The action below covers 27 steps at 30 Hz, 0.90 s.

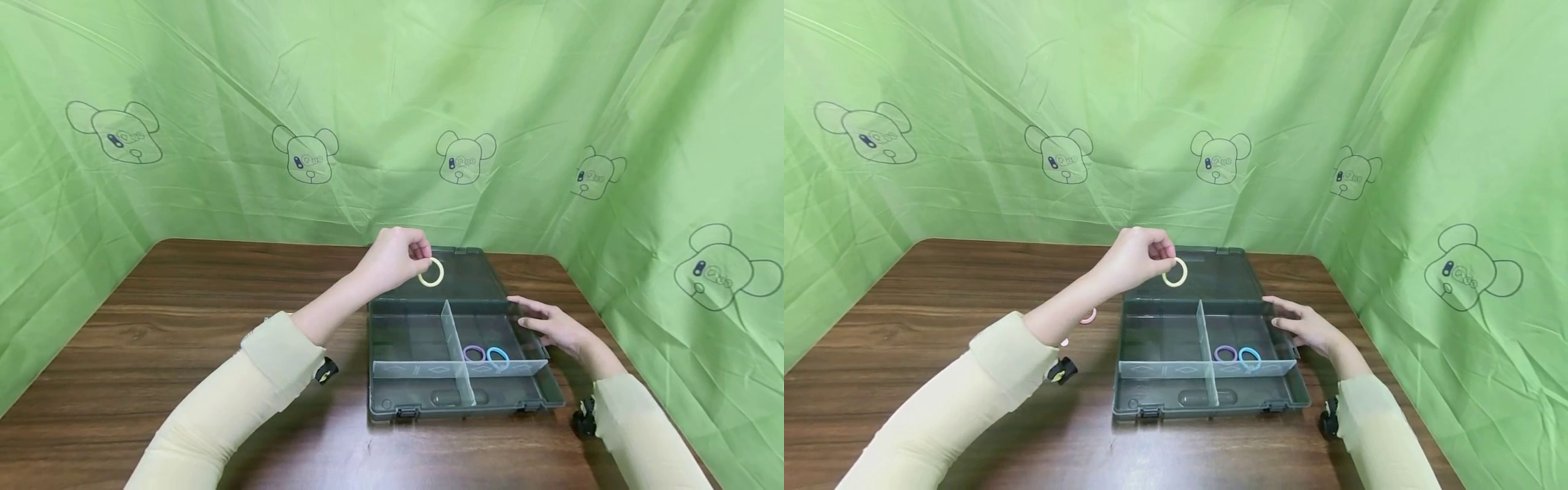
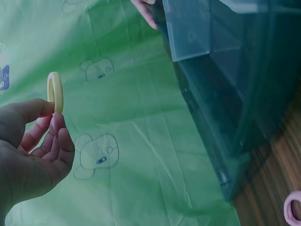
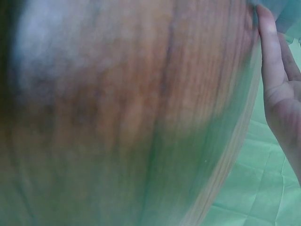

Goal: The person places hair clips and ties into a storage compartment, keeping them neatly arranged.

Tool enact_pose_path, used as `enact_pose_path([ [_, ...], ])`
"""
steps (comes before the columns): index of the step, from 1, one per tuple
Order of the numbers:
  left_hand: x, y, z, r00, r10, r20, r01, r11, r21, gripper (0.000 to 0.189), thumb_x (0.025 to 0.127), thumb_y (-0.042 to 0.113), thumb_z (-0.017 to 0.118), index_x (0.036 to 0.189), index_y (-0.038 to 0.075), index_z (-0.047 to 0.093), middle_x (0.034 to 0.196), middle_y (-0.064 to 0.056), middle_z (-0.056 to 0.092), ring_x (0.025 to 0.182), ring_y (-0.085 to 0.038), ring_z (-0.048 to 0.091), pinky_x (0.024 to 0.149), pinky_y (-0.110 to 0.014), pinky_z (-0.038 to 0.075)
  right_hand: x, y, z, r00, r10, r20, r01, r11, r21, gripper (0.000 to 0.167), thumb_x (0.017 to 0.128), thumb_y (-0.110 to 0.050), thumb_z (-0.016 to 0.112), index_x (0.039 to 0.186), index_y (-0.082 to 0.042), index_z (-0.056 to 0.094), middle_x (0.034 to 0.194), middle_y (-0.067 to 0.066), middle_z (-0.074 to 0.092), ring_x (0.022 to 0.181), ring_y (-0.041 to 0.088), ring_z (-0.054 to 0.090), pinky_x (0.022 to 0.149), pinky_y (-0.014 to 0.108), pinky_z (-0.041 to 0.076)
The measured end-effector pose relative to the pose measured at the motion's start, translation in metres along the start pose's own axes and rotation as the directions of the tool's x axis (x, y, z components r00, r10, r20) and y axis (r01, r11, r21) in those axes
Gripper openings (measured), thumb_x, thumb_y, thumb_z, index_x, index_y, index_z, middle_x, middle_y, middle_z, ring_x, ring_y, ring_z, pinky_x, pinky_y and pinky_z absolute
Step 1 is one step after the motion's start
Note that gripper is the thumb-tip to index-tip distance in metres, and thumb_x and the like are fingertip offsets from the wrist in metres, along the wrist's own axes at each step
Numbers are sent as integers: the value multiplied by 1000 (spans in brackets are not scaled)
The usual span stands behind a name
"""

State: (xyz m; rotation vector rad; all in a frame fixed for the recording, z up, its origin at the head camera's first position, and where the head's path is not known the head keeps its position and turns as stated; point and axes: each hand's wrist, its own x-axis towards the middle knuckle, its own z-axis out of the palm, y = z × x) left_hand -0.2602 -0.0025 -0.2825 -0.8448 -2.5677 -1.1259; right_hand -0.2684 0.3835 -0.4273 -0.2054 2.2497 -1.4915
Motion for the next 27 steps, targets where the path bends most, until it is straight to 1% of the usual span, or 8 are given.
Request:
enact_pose_path([
  [4, 5, 8, 9, 1000, 4, 26, -4, 1000, -16, 6, 79, 7, 69, 78, 11, 64, 73, 1, 63, 69, -10, 58, 65, -18, 47, -1, 0, 1, 1000, -1, 10, 0, 1000, 21, 60, 94, -21, 57, 148, -21, 30, 151, 23, 24, 130, 42, 35, 77, 48, 54],
  [7, 8, 14, 15, 998, 10, 63, -8, 1000, -29, 5, 79, 7, 69, 82, 9, 65, 75, 0, 63, 70, -10, 58, 66, -17, 46, 0, 0, 1, 1000, -3, 17, 3, 999, 34, 61, 94, -20, 57, 148, -20, 29, 150, 23, 25, 130, 41, 35, 78, 48, 53],
  [10, 11, 18, 21, 994, 20, 107, -16, 999, -41, 5, 79, 8, 68, 84, 8, 66, 75, 1, 63, 70, -10, 57, 66, -16, 45, 0, 0, 2, 1000, -5, 21, 4, 999, 41, 61, 94, -19, 57, 148, -19, 29, 149, 23, 28, 127, 37, 41, 78, 49, 53],
  [13, 14, 21, 29, 990, 38, 135, -34, 999, -35, 4, 79, 9, 68, 83, 9, 67, 73, 2, 64, 69, -8, 57, 66, -16, 44, 0, -1, 2, 1000, -2, 21, 1, 999, 49, 60, 94, -18, 57, 148, -18, 30, 147, 24, 31, 118, 30, 51, 78, 50, 53],
  [16, 16, 23, 37, 987, 58, 148, -55, 998, -27, 4, 79, 8, 69, 82, 9, 68, 72, 3, 64, 68, -7, 58, 66, -16, 44, 1, -2, 1, 1000, -2, 20, 1, 998, 57, 59, 95, -17, 56, 147, -18, 30, 145, 25, 32, 109, 27, 58, 77, 51, 53],
  [19, 18, 26, 46, 985, 77, 157, -74, 997, -23, 3, 78, 8, 69, 80, 11, 68, 71, 4, 64, 67, -6, 57, 66, -15, 44, 2, -2, 1, 1000, 0, 24, -1, 998, 64, 58, 95, -16, 55, 147, -18, 30, 144, 26, 33, 103, 27, 61, 76, 51, 53],
  [23, 21, 30, 59, 982, 89, 164, -86, 996, -29, 6, 79, 10, 72, 77, 12, 67, 70, 5, 65, 65, -4, 57, 66, -14, 44, 2, -1, 0, 1000, 6, 19, -7, 999, 50, 57, 95, -16, 55, 147, -18, 31, 144, 26, 33, 103, 25, 61, 76, 50, 53],
  [27, 24, 33, 73, 981, 88, 176, -82, 996, -39, 6, 80, 12, 73, 77, 13, 67, 69, 6, 64, 65, -3, 57, 64, -13, 43, 2, -1, -1, 1000, 11, 11, -11, 999, 38, 56, 95, -17, 55, 146, -20, 32, 144, 26, 32, 104, 24, 60, 76, 49, 54],
])
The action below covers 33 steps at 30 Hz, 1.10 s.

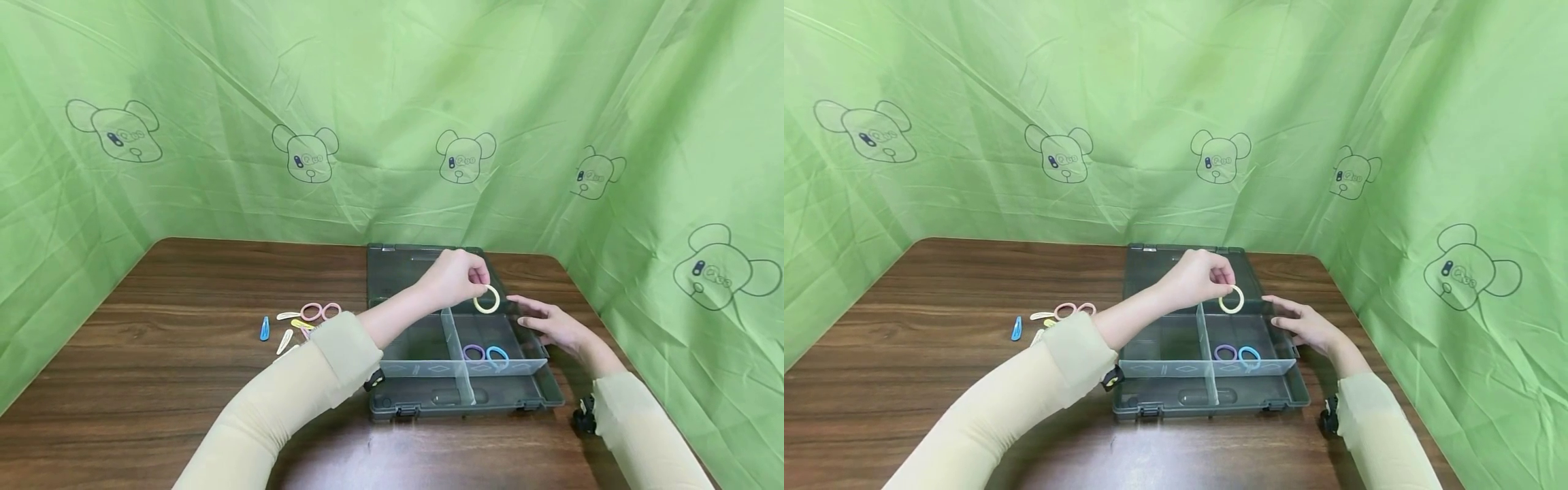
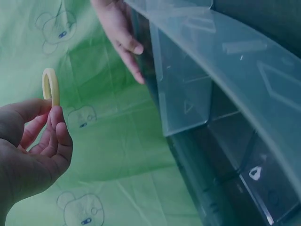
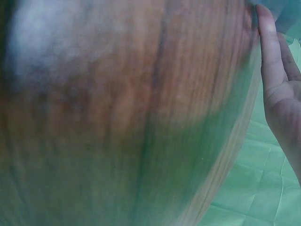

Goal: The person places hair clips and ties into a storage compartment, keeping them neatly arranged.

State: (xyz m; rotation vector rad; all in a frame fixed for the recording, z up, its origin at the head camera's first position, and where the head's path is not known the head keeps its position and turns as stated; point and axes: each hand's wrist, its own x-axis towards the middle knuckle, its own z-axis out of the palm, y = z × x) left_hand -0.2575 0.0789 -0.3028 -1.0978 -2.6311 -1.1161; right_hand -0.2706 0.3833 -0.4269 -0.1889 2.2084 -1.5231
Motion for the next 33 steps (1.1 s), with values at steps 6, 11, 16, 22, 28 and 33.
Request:
enact_pose_path([
  [6, 7, 4, 21, 999, -17, 30, 17, 1000, -2, 7, 80, 13, 73, 77, 14, 67, 69, 8, 64, 66, -1, 56, 62, -11, 42, -1, 0, -1, 1000, -2, 2, 2, 1000, 14, 56, 94, -17, 56, 145, -20, 34, 147, 26, 27, 103, 26, 60, 77, 50, 53],
  [11, 11, 5, 35, 999, -33, 43, 33, 999, 13, 7, 80, 12, 73, 76, 15, 67, 69, 9, 63, 64, 0, 55, 60, -10, 42, -1, 0, -1, 1000, 0, -14, -1, 1000, -18, 59, 92, -21, 59, 146, -20, 33, 147, 24, 30, 106, 24, 58, 77, 49, 54],
  [16, 13, 0, 50, 998, -38, 55, 38, 999, 14, 9, 79, 12, 73, 75, 15, 66, 67, 9, 62, 62, 1, 54, 58, -9, 41, -1, 0, 0, 1000, 2, -20, -2, 999, -40, 61, 92, -23, 60, 146, -20, 33, 144, 24, 35, 108, 22, 56, 77, 48, 54],
  [22, 16, -7, 67, 995, -39, 97, 37, 999, 19, 7, 78, 13, 74, 75, 15, 68, 68, 10, 63, 63, 1, 54, 59, -8, 41, -1, 1, 1, 1000, 1, -28, -3, 999, -48, 59, 93, -22, 59, 146, -20, 34, 146, 22, 32, 105, 21, 58, 76, 46, 54],
  [28, 20, -13, 80, 988, -75, 138, 74, 997, 14, 6, 77, 13, 74, 76, 15, 69, 65, 10, 62, 60, 1, 54, 58, -10, 41, 0, 1, 1, 1000, -6, -15, 5, 1000, -13, 58, 94, -20, 57, 147, -20, 33, 142, 24, 36, 102, 23, 61, 76, 48, 54],
  [33, 24, -18, 90, 982, -95, 164, 100, 995, -22, 7, 77, 13, 75, 74, 14, 69, 59, 9, 61, 54, 1, 55, 55, -10, 41, 1, 0, 0, 1000, -5, -14, 5, 1000, -11, 59, 93, -21, 59, 146, -21, 33, 140, 24, 38, 103, 23, 60, 76, 49, 54],
])
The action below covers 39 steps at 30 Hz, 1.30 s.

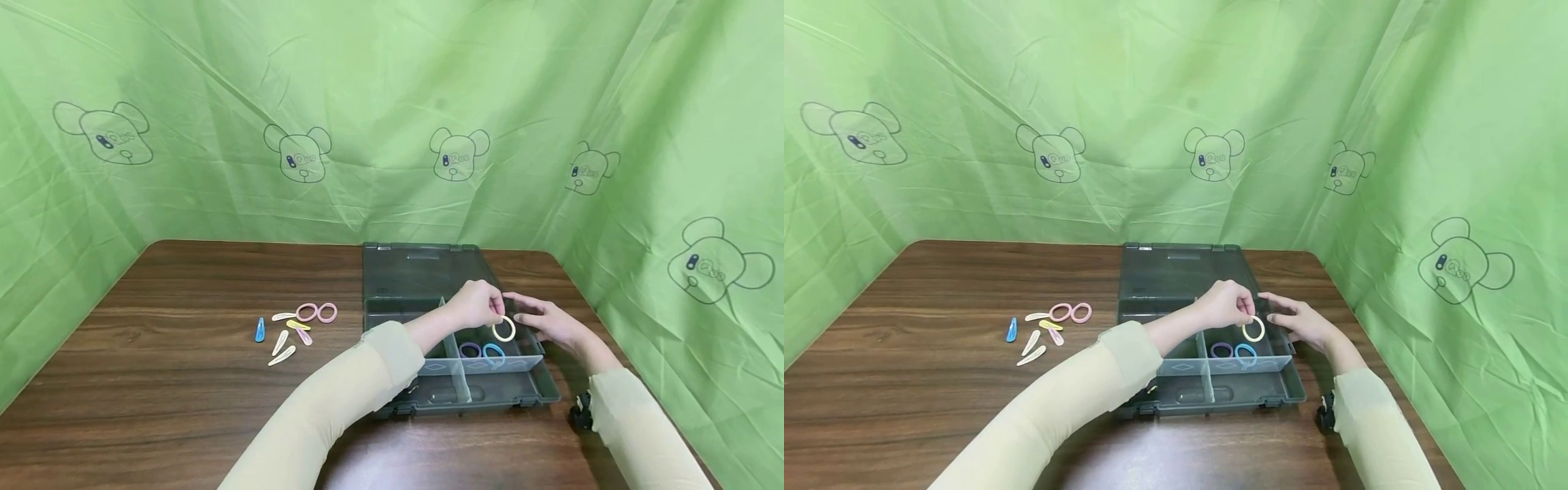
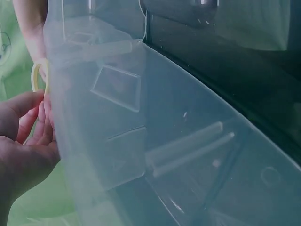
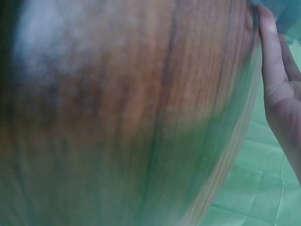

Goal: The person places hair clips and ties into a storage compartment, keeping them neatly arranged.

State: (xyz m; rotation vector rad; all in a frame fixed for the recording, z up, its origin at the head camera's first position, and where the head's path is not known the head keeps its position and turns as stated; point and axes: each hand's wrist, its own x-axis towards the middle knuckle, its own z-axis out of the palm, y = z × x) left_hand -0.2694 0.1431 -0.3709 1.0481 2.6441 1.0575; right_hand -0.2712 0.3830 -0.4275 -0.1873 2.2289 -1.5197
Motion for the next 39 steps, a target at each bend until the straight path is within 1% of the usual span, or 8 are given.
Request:
enact_pose_path([
  [5, 6, -3, 7, 998, 2, 57, -2, 1000, -8, 8, 79, 13, 75, 74, 15, 68, 57, 9, 61, 51, 1, 56, 55, -11, 42, 0, 0, -2, 1000, 8, 5, -8, 1000, -19, 59, 93, -24, 59, 146, -22, 33, 141, 24, 36, 105, 24, 59, 77, 48, 54],
  [11, 12, -2, 16, 990, 61, 131, -61, 998, -7, 9, 80, 14, 74, 76, 15, 67, 59, 9, 62, 55, -2, 59, 57, -11, 43, -1, 0, -5, 1000, 0, 5, 0, 998, -56, 61, 93, -26, 59, 147, -20, 31, 145, 25, 33, 104, 21, 59, 77, 43, 54],
  [16, 15, -2, 24, 972, 90, 217, -80, 995, -54, 8, 83, 11, 71, 78, 11, 64, 62, 4, 63, 53, -7, 60, 51, -13, 46, -1, 1, -5, 1000, -19, 16, 20, 999, -37, 61, 93, -24, 58, 147, -19, 31, 146, 25, 32, 104, 19, 60, 78, 43, 54],
  [19, 16, -3, 30, 962, 110, 249, -98, 993, -59, 8, 83, 11, 70, 79, 12, 64, 64, 2, 65, 53, -6, 60, 51, -13, 47, -2, 0, -4, 999, -26, 24, 27, 999, -34, 60, 94, -23, 57, 148, -18, 30, 143, 27, 33, 101, 19, 62, 77, 42, 55],
  [22, 17, -6, 35, 961, 127, 245, -116, 991, -62, 7, 83, 11, 70, 78, 12, 64, 65, 2, 66, 54, -5, 61, 52, -13, 46, -3, -1, -3, 999, -28, 21, 29, 999, -34, 60, 95, -24, 56, 148, -18, 30, 143, 27, 33, 100, 18, 62, 76, 40, 55],
  [31, 20, -16, 45, 962, 171, 213, -172, 985, -15, 4, 81, 14, 71, 82, 14, 67, 67, 9, 63, 61, 4, 56, 63, -7, 42, -1, -2, -3, 999, -28, 25, 30, 998, -56, 59, 95, -24, 56, 148, -18, 30, 147, 27, 28, 104, 17, 58, 76, 39, 54],
  [35, 19, -15, 45, 956, 183, 228, -185, 983, -15, 5, 81, 11, 70, 85, 12, 68, 73, 7, 66, 65, 4, 56, 64, -6, 42, -2, -3, -3, 999, -30, 20, 31, 998, -57, 58, 95, -25, 56, 147, -19, 31, 145, 26, 32, 98, 15, 61, 73, 38, 55],
  [39, 19, -16, 45, 950, 204, 236, -207, 978, -11, 7, 80, 9, 69, 87, 11, 69, 77, 5, 68, 69, 4, 56, 66, -6, 42, -3, -1, -3, 1000, -21, 7, 22, 998, -57, 59, 94, -25, 57, 147, -21, 32, 144, 23, 34, 83, 11, 61, 65, 32, 54],
])
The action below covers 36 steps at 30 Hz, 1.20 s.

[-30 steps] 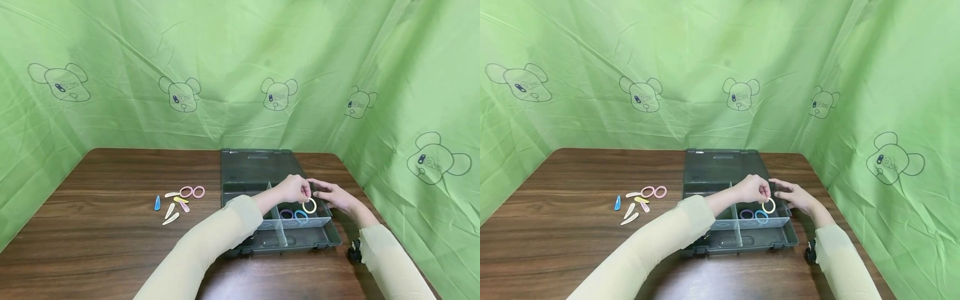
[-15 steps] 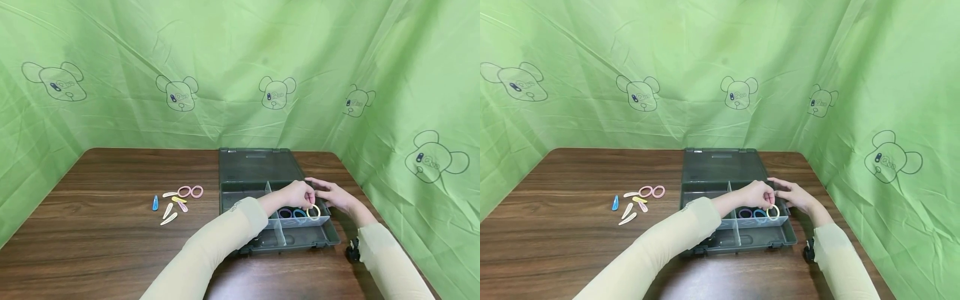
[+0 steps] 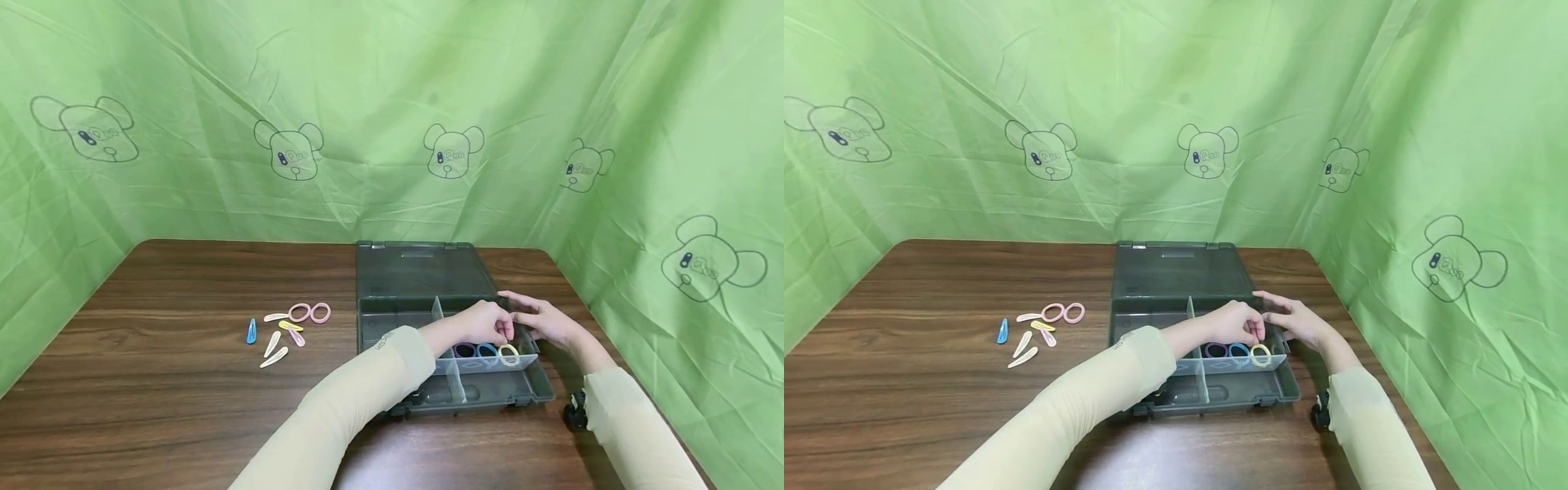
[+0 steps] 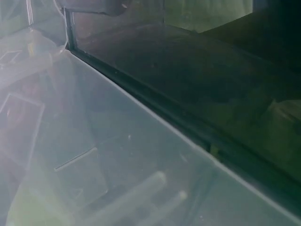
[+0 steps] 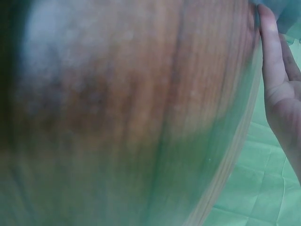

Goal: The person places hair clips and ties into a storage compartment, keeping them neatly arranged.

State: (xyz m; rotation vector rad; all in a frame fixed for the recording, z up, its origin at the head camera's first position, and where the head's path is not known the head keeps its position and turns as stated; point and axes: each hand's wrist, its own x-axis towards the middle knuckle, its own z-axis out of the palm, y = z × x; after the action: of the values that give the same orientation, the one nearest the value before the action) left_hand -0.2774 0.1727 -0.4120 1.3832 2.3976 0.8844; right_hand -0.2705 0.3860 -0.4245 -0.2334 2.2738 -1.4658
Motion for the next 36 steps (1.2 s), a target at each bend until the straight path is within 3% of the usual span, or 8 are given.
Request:
enact_pose_path([
  [3, 0, -2, 0, 1000, 28, 9, -28, 1000, -9, 6, 82, 10, 69, 88, 11, 70, 80, 6, 68, 71, 4, 57, 68, -6, 42, 1, 1, 0, 1000, 0, -2, 0, 1000, 10, 59, 94, -23, 57, 147, -20, 32, 143, 23, 35, 83, 15, 63, 66, 34, 55],
  [6, 0, -4, -1, 998, 48, 28, -48, 999, -18, 6, 83, 11, 69, 89, 12, 70, 82, 6, 67, 74, 5, 57, 70, -6, 42, 1, 0, 0, 1000, -5, -2, 5, 1000, 10, 59, 94, -23, 57, 147, -20, 32, 143, 24, 35, 93, 19, 64, 71, 39, 55],
  [15, -5, 0, -16, 995, 78, 62, -77, 997, -21, 12, 82, 9, 70, 94, 10, 69, 85, 6, 67, 76, 4, 58, 72, -5, 43, 1, -2, -1, 1000, -5, 1, 5, 1000, 9, 59, 94, -25, 57, 147, -20, 31, 143, 25, 35, 97, 21, 63, 75, 41, 55],
  [22, -9, 12, -26, 987, 111, 116, -106, 993, -51, 14, 83, 8, 70, 97, 7, 69, 86, 4, 68, 79, 3, 59, 74, -6, 43, -2, 1, -4, 1000, 9, -20, -10, 999, -39, 58, 94, -27, 57, 146, -21, 33, 142, 22, 37, 76, 10, 59, 60, 30, 52],
  [24, -10, 14, -29, 986, 104, 131, -99, 994, -44, 15, 84, 9, 70, 98, 8, 69, 87, 5, 68, 80, 3, 59, 75, -6, 43, -3, 1, -4, 1000, 12, -25, -14, 999, -48, 58, 94, -28, 57, 146, -21, 33, 143, 22, 36, 79, 11, 59, 62, 30, 52],
  [28, -17, 18, -38, 985, 82, 153, -76, 996, -44, 15, 84, 10, 70, 99, 8, 69, 86, 7, 67, 80, 3, 59, 75, -7, 43, -3, 1, -4, 1000, 3, -14, -4, 999, -40, 59, 94, -27, 57, 147, -20, 32, 146, 23, 32, 99, 18, 61, 74, 38, 54],
  [36, -41, 28, -56, 984, 94, 154, -84, 994, -67, 14, 84, 12, 70, 97, 11, 68, 86, 8, 67, 80, 3, 59, 75, -7, 44, 0, 1, 1, 1000, 0, 14, 0, 1000, 1, 60, 94, -25, 57, 147, -19, 30, 146, 25, 31, 104, 22, 59, 78, 42, 54],
])
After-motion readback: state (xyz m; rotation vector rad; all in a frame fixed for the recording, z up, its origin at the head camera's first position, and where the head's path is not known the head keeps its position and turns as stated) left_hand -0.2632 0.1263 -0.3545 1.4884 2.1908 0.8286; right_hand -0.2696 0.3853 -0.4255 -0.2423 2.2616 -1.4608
